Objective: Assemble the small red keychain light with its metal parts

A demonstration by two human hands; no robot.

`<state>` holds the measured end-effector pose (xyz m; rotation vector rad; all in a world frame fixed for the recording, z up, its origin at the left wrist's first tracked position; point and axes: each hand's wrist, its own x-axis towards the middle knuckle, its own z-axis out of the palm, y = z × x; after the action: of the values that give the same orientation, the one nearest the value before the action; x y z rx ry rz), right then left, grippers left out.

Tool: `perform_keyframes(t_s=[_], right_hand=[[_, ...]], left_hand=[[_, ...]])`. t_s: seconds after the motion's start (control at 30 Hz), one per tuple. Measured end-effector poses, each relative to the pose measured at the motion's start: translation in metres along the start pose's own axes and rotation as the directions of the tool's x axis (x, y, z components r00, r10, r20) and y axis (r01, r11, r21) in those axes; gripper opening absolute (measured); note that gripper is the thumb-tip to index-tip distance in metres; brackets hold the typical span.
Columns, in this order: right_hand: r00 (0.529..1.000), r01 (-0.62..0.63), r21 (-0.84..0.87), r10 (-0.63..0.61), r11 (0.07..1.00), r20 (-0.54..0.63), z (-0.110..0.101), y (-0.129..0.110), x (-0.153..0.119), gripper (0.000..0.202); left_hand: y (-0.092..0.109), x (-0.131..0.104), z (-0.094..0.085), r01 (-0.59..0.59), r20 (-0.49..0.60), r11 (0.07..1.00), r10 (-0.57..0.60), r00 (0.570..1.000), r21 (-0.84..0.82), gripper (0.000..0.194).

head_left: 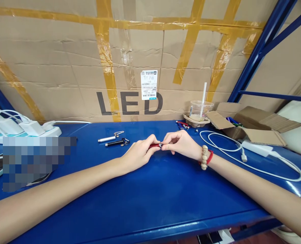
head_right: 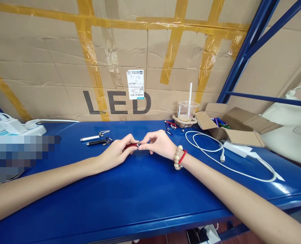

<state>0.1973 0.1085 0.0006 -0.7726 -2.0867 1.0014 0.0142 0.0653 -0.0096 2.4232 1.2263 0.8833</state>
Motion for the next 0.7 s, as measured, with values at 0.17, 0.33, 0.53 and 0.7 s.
perform_keyframes(t_s=[0.17,0.33,0.53,0.7], right_hand=[[0.996,-0.081,-0.052,0.079,0.995,-0.042,0.0028,0.0004,0.0001,0.024],[0.988,-0.156,-0.050,0.155,0.987,-0.023,0.0020,0.0016,0.0022,0.027],[0.971,-0.230,-0.039,0.232,0.972,0.051,0.0016,0.0012,0.0015,0.033],[0.958,-0.270,-0.059,0.274,0.961,0.087,0.0024,0.0013,0.0028,0.041]], left_hand=[[-0.0016,0.0008,0.0011,0.010,-0.009,1.000,-0.009,1.000,0.023,0.008],[0.0000,0.0020,0.0007,-0.002,-0.018,1.000,0.002,1.000,0.013,0.010],[0.0049,-0.0016,-0.0019,0.001,0.000,0.998,-0.001,1.000,0.062,0.012],[0.0052,-0.0049,-0.0035,-0.001,-0.003,0.995,0.001,1.000,0.099,0.015]])
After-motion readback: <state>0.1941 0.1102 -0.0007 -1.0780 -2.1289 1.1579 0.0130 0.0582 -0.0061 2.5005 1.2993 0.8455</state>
